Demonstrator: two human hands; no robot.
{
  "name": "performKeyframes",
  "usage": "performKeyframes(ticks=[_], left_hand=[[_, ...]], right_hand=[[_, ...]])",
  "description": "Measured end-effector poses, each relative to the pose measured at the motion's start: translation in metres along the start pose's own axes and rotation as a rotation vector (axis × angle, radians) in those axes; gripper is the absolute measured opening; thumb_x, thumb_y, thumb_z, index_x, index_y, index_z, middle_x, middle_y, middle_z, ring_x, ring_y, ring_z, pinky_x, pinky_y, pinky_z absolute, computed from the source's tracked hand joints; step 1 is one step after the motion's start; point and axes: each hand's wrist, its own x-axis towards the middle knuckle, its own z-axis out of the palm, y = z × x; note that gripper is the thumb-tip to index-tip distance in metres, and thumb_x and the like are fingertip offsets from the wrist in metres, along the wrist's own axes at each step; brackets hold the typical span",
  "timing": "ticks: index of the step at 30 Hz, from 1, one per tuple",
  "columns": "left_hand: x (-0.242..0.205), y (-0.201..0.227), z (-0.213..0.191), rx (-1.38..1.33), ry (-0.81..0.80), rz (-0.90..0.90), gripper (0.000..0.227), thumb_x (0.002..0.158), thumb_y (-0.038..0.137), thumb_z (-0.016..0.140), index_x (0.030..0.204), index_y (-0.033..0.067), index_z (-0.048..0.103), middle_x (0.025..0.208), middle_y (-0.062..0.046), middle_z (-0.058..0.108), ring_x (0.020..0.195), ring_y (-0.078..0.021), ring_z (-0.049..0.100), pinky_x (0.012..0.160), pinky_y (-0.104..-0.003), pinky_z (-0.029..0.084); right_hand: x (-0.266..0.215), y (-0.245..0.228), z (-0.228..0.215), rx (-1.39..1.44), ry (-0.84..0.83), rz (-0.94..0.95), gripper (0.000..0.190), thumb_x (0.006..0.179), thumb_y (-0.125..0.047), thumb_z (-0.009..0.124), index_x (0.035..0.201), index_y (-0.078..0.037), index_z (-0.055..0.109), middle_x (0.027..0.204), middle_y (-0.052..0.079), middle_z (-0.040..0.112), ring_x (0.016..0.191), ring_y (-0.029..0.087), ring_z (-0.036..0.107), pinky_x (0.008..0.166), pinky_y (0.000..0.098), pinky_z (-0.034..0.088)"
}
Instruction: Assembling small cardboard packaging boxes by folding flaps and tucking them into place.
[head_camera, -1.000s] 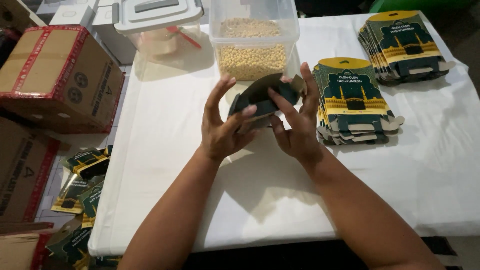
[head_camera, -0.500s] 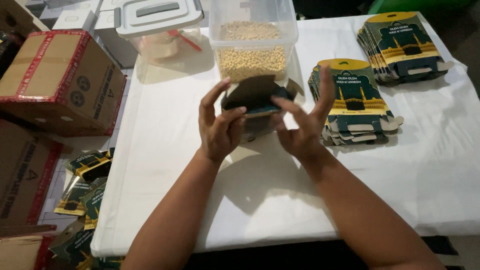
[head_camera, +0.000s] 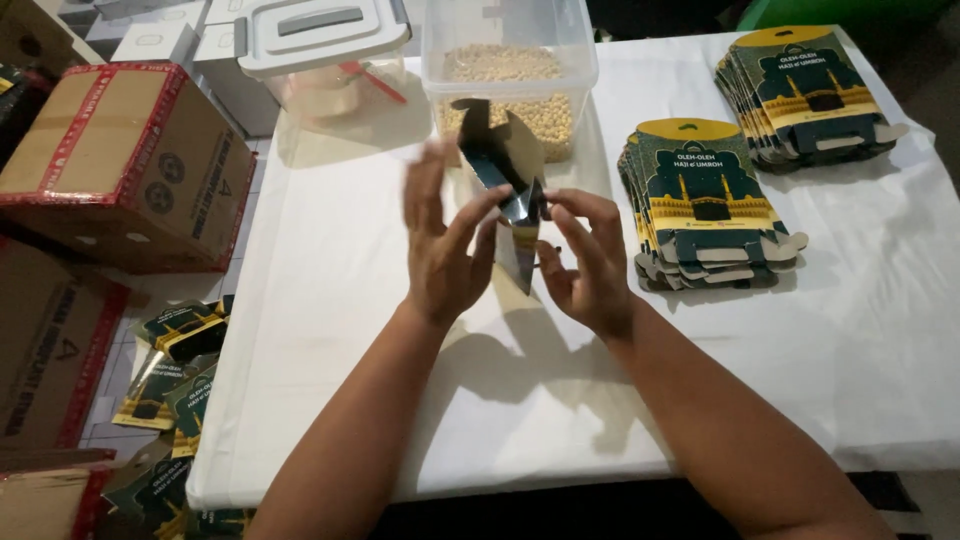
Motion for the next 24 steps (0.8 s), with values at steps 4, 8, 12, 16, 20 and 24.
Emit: performKeyframes(ticks=[4, 8, 12, 16, 20, 24], left_hand=[[0.006, 0.016, -0.004, -0.140, -0.045, 0.022, 0.031, 0.103, 0.022, 0.060, 0.133, 0.0171, 0.065, 0.155, -0.021, 0.048, 0.147, -0.0457, 0.042, 0.123, -0.060, 0.027], [0.008, 0.020, 0.000, -0.297, -0.058, 0.094, 0.028, 0.098, 0.025, 0.069, 0.122, 0.0120, 0.068, 0.148, -0.025, 0.053, 0.141, -0.0522, 0.047, 0.119, -0.063, 0.037], [0.006, 0.017, 0.002, -0.299, -0.049, 0.100, 0.022, 0.098, 0.026, 0.071, 0.114, 0.0115, 0.072, 0.141, -0.023, 0.058, 0.137, -0.0520, 0.052, 0.116, -0.062, 0.041], [0.008, 0.017, 0.004, -0.314, -0.050, 0.097, 0.021, 0.101, 0.026, 0.064, 0.115, 0.0118, 0.070, 0.134, -0.020, 0.064, 0.132, -0.0498, 0.057, 0.112, -0.059, 0.046], [0.014, 0.019, 0.004, -0.411, -0.016, 0.107, 0.036, 0.104, 0.026, 0.062, 0.134, 0.0096, 0.050, 0.136, -0.025, 0.060, 0.132, -0.0542, 0.055, 0.107, -0.061, 0.051], [0.015, 0.022, 0.000, -0.353, -0.066, 0.141, 0.020, 0.107, 0.026, 0.056, 0.121, 0.0122, 0.057, 0.143, -0.024, 0.056, 0.135, -0.0530, 0.053, 0.105, -0.060, 0.054]], right_hand=[[0.009, -0.009, -0.003, -0.019, 0.003, -0.007, 0.054, 0.097, -0.010, 0.067, 0.147, -0.002, 0.046, 0.136, 0.029, 0.056, 0.113, 0.039, 0.061, 0.092, 0.0507, 0.054], [0.021, -0.012, -0.005, -0.067, -0.024, -0.063, 0.046, 0.103, -0.017, 0.061, 0.144, -0.001, 0.051, 0.133, 0.025, 0.063, 0.108, 0.035, 0.063, 0.089, 0.0461, 0.050], [0.016, -0.007, -0.010, -0.154, 0.014, -0.099, 0.037, 0.102, -0.018, 0.063, 0.135, -0.002, 0.064, 0.118, 0.019, 0.068, 0.098, 0.031, 0.061, 0.085, 0.0452, 0.048], [0.015, -0.005, -0.013, -0.249, 0.050, -0.109, 0.034, 0.098, -0.019, 0.073, 0.127, -0.004, 0.068, 0.108, 0.016, 0.066, 0.089, 0.028, 0.058, 0.082, 0.0445, 0.047], [0.021, -0.009, -0.016, -0.370, 0.071, -0.066, 0.018, 0.095, -0.028, 0.080, 0.109, -0.017, 0.075, 0.122, 0.017, 0.061, 0.108, 0.032, 0.058, 0.091, 0.0472, 0.045], [0.025, -0.010, -0.013, -0.364, 0.111, -0.039, 0.014, 0.100, -0.035, 0.076, 0.103, -0.022, 0.072, 0.139, 0.020, 0.053, 0.124, 0.034, 0.052, 0.100, 0.0478, 0.043]])
